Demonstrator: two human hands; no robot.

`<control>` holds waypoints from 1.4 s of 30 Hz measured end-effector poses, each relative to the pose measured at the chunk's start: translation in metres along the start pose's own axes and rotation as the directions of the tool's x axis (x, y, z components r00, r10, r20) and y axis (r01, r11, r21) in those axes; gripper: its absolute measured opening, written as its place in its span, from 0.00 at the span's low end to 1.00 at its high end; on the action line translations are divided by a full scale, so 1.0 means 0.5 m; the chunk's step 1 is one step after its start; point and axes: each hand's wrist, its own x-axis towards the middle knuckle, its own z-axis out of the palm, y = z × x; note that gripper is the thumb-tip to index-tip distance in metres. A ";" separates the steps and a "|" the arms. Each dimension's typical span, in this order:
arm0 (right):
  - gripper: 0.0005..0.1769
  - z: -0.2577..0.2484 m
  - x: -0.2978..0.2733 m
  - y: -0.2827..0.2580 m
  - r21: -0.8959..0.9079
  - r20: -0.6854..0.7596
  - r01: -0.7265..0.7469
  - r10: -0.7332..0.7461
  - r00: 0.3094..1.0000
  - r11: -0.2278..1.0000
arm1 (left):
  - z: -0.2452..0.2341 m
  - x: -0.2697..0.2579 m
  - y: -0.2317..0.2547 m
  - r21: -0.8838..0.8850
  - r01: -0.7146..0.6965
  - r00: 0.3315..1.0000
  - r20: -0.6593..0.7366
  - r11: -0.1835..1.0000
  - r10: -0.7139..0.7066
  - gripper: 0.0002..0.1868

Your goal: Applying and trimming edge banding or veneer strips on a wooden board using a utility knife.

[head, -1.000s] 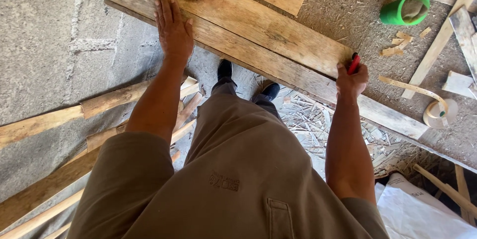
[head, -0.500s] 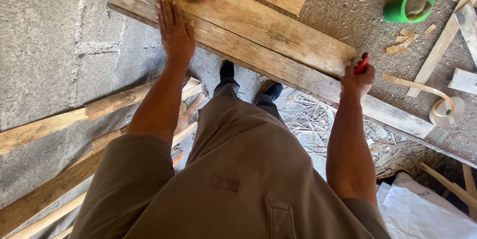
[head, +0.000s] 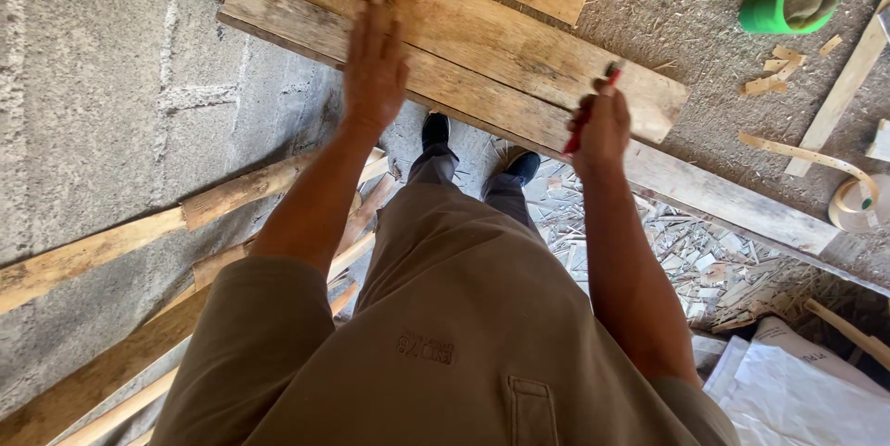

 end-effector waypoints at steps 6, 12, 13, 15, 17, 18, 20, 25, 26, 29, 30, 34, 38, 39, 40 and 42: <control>0.17 0.200 -0.032 0.017 0.131 0.231 -0.156 0.123 0.965 0.979 | -0.047 0.009 0.054 -0.124 -0.235 0.958 0.136 0.964 0.251 0.30; 0.17 0.338 -0.028 0.042 0.031 0.347 -0.315 0.285 0.893 0.949 | -0.046 0.010 0.048 -0.146 -0.259 0.958 0.090 0.955 0.274 0.29; 0.17 0.357 -0.026 0.045 -0.027 0.338 -0.312 0.302 0.891 0.950 | -0.053 0.011 0.048 -0.174 -0.266 0.957 0.067 0.948 0.281 0.29; 0.18 0.387 -0.017 0.056 -0.082 0.326 -0.309 0.318 0.890 0.948 | -0.063 0.016 0.047 -0.201 -0.277 0.956 0.045 0.940 0.291 0.29; 0.19 0.407 -0.006 0.072 -0.049 0.328 -0.282 0.282 0.902 0.958 | -0.068 0.018 0.047 -0.208 -0.251 0.963 0.050 0.945 0.266 0.30; 0.19 0.414 -0.001 0.077 -0.047 0.325 -0.283 0.282 0.903 0.958 | -0.068 0.020 0.045 -0.210 -0.254 0.962 0.051 0.944 0.270 0.30; 0.18 0.429 0.007 0.087 0.065 0.327 -0.302 0.266 0.907 0.951 | -0.069 0.023 0.040 -0.212 -0.233 0.967 0.047 0.949 0.249 0.30; 0.18 0.456 0.016 0.093 0.019 0.273 -0.328 0.311 0.910 0.945 | -0.060 0.044 0.019 -0.247 -0.231 0.972 -0.008 0.941 0.237 0.23; 0.17 0.459 0.022 0.103 0.048 0.274 -0.334 0.309 0.911 0.941 | -0.064 0.050 0.016 -0.284 -0.238 0.970 -0.028 0.929 0.240 0.21; 0.18 0.473 0.020 0.106 0.017 0.262 -0.308 0.293 0.920 0.951 | -0.076 0.061 0.006 -0.360 -0.219 0.975 -0.050 0.907 0.216 0.17; 0.18 0.476 0.018 0.106 0.017 0.260 -0.309 0.294 0.920 0.951 | -0.083 0.065 0.004 -0.361 -0.219 0.975 -0.048 0.906 0.217 0.17; 0.18 0.480 0.013 0.108 0.045 0.253 -0.326 0.305 0.918 0.944 | -0.092 0.075 -0.006 -0.318 -0.273 0.962 -0.075 0.908 0.263 0.21; 0.18 0.481 0.007 0.099 0.039 0.265 -0.295 0.274 0.924 0.955 | -0.102 0.081 -0.010 -0.342 -0.289 0.957 -0.085 0.894 0.277 0.19; 0.18 0.482 0.006 0.094 0.039 0.265 -0.295 0.275 0.924 0.955 | -0.106 0.083 -0.008 -0.342 -0.289 0.957 -0.084 0.894 0.277 0.19; 0.18 0.484 0.006 0.090 0.012 0.241 -0.288 0.277 0.930 0.958 | -0.111 0.084 -0.007 -0.343 -0.284 0.958 -0.077 0.895 0.275 0.18; 0.18 0.486 0.005 0.083 -0.016 0.216 -0.282 0.278 0.936 0.959 | -0.116 0.088 -0.007 -0.345 -0.279 0.960 -0.069 0.896 0.272 0.17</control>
